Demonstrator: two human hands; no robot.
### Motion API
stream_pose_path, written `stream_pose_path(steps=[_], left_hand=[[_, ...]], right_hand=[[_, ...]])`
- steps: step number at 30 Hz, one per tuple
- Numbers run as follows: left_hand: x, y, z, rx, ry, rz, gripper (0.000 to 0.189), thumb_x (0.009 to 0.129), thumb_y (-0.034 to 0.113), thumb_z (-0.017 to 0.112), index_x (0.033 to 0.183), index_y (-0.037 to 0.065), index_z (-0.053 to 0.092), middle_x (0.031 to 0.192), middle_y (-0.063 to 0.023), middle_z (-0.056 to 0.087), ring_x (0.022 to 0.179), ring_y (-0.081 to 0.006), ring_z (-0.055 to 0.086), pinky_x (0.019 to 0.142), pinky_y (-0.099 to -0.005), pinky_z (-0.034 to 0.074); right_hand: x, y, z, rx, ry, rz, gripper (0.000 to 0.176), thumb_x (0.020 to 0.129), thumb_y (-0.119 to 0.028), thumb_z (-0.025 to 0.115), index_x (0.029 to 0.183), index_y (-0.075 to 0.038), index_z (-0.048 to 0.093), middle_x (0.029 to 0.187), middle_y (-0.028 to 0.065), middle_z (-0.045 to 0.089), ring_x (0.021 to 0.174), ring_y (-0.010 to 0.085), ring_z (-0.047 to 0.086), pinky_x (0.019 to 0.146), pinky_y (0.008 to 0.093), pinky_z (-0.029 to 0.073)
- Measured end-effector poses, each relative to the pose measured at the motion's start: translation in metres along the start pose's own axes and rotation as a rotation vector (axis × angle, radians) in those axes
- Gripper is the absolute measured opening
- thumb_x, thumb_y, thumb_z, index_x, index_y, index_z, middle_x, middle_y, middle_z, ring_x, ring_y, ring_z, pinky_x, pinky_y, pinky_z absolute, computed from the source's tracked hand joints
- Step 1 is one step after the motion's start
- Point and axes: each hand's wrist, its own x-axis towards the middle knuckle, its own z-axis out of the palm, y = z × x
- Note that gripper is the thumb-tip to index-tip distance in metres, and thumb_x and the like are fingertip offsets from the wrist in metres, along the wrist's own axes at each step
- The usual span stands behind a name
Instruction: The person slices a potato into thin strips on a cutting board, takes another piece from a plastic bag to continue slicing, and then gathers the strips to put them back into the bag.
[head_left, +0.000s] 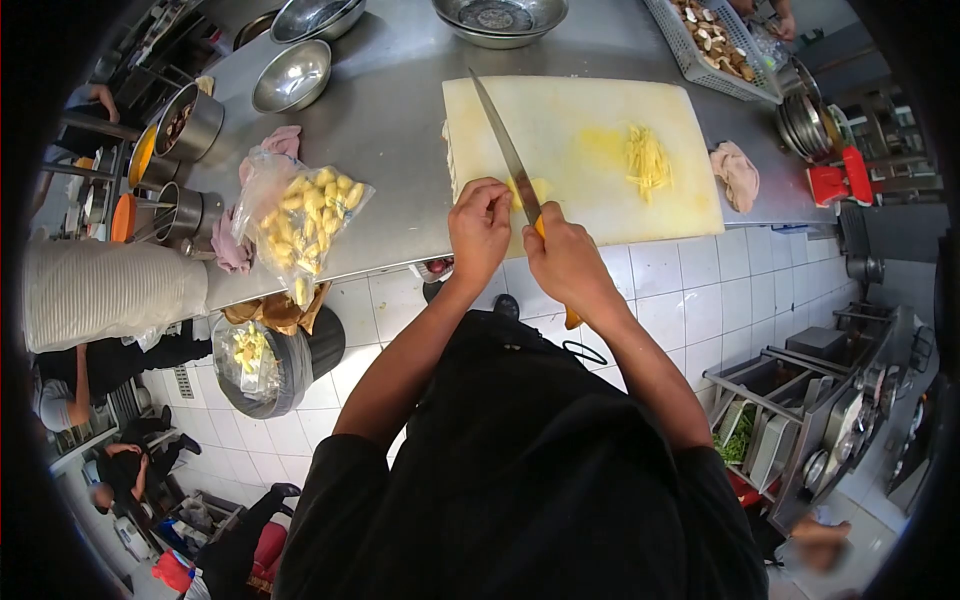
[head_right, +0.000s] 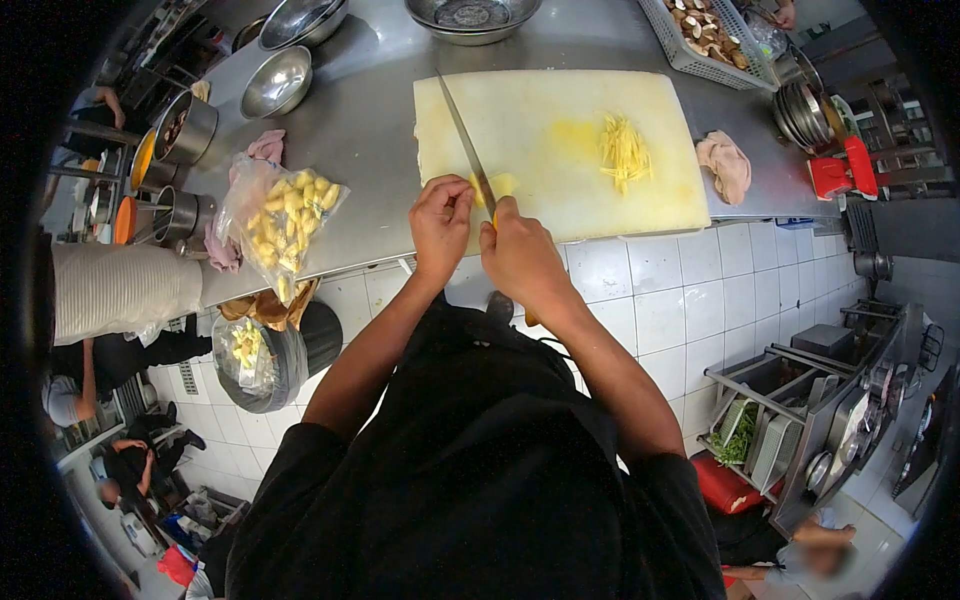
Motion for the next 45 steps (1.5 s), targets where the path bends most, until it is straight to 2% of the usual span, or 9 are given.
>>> stream_pose_path(steps=[4, 7, 16, 20, 29, 34, 37, 45], left_hand=[[0.001, 0.001, 0.0, 0.005, -0.003, -0.002, 0.004, 0.091, -0.001, 0.072, 0.094, -0.004, 0.073, 0.1, -0.0112, 0.072, 0.07, -0.0161, 0.067, 0.062, -0.0276, 0.054], [0.001, 0.004, -0.001, 0.011, -0.024, -0.013, 0.005, 0.089, -0.006, 0.068, 0.093, -0.005, 0.07, 0.097, -0.014, 0.071, 0.073, -0.0262, 0.07, 0.068, -0.0331, 0.058], [0.0, 0.002, -0.001, 0.008, -0.027, -0.019, 0.006, 0.088, -0.006, 0.068, 0.094, -0.005, 0.07, 0.098, -0.0141, 0.071, 0.075, -0.0275, 0.071, 0.069, -0.0338, 0.059], [0.002, 0.002, -0.002, 0.017, -0.025, -0.001, 0.006, 0.089, -0.005, 0.068, 0.094, -0.005, 0.07, 0.098, -0.0143, 0.071, 0.074, -0.0274, 0.071, 0.069, -0.0338, 0.059], [0.005, 0.005, -0.001, 0.012, -0.029, 0.007, 0.004, 0.089, -0.003, 0.069, 0.092, -0.005, 0.071, 0.098, -0.0145, 0.071, 0.074, -0.0269, 0.071, 0.068, -0.0339, 0.059], [0.002, 0.002, -0.001, 0.013, -0.029, 0.0, 0.003, 0.089, -0.002, 0.07, 0.091, -0.005, 0.07, 0.097, -0.015, 0.071, 0.073, -0.0271, 0.071, 0.067, -0.034, 0.059], [0.0, -0.003, 0.0, 0.012, -0.01, 0.059, 0.005, 0.09, -0.002, 0.072, 0.094, -0.005, 0.072, 0.1, -0.0128, 0.072, 0.073, -0.0197, 0.07, 0.065, -0.0301, 0.057], [0.0, -0.002, 0.0, 0.015, -0.027, 0.016, 0.006, 0.09, -0.003, 0.071, 0.095, -0.005, 0.072, 0.1, -0.0122, 0.071, 0.073, -0.0177, 0.07, 0.066, -0.0286, 0.058]], right_hand=[[0.001, -0.001, -0.001, -0.003, -0.007, 0.001, 0.024, 0.101, -0.017, 0.053, 0.104, 0.007, 0.047, 0.081, 0.0354, 0.066, 0.083, 0.0549, 0.066, 0.081, 0.0603, 0.052], [0.002, -0.001, 0.0, -0.009, -0.014, 0.003, 0.024, 0.101, -0.017, 0.053, 0.104, 0.007, 0.047, 0.081, 0.0354, 0.066, 0.085, 0.0549, 0.066, 0.082, 0.0602, 0.052], [0.007, 0.003, 0.007, 0.001, 0.009, -0.011, 0.024, 0.101, -0.016, 0.053, 0.105, 0.007, 0.047, 0.083, 0.036, 0.066, 0.087, 0.0554, 0.066, 0.083, 0.0604, 0.051], [0.01, -0.002, 0.004, 0.022, -0.029, 0.045, 0.028, 0.101, -0.018, 0.054, 0.107, 0.009, 0.049, 0.09, 0.0374, 0.067, 0.094, 0.0549, 0.065, 0.087, 0.0586, 0.049], [0.023, 0.015, 0.021, -0.035, -0.043, 0.041, 0.028, 0.101, -0.017, 0.054, 0.108, 0.009, 0.048, 0.09, 0.0373, 0.067, 0.093, 0.054, 0.065, 0.086, 0.0584, 0.05], [0.018, 0.015, 0.015, 0.031, -0.019, 0.035, 0.027, 0.1, -0.019, 0.053, 0.107, 0.007, 0.049, 0.087, 0.0368, 0.067, 0.089, 0.0545, 0.066, 0.086, 0.0598, 0.051], [0.013, 0.005, 0.004, 0.03, -0.01, 0.047, 0.028, 0.101, -0.02, 0.053, 0.108, 0.007, 0.048, 0.086, 0.0367, 0.067, 0.089, 0.0545, 0.066, 0.084, 0.0595, 0.051], [0.002, -0.004, -0.004, 0.017, -0.001, 0.039, 0.028, 0.102, -0.02, 0.053, 0.109, 0.006, 0.048, 0.084, 0.0355, 0.067, 0.086, 0.055, 0.065, 0.081, 0.0597, 0.05]])
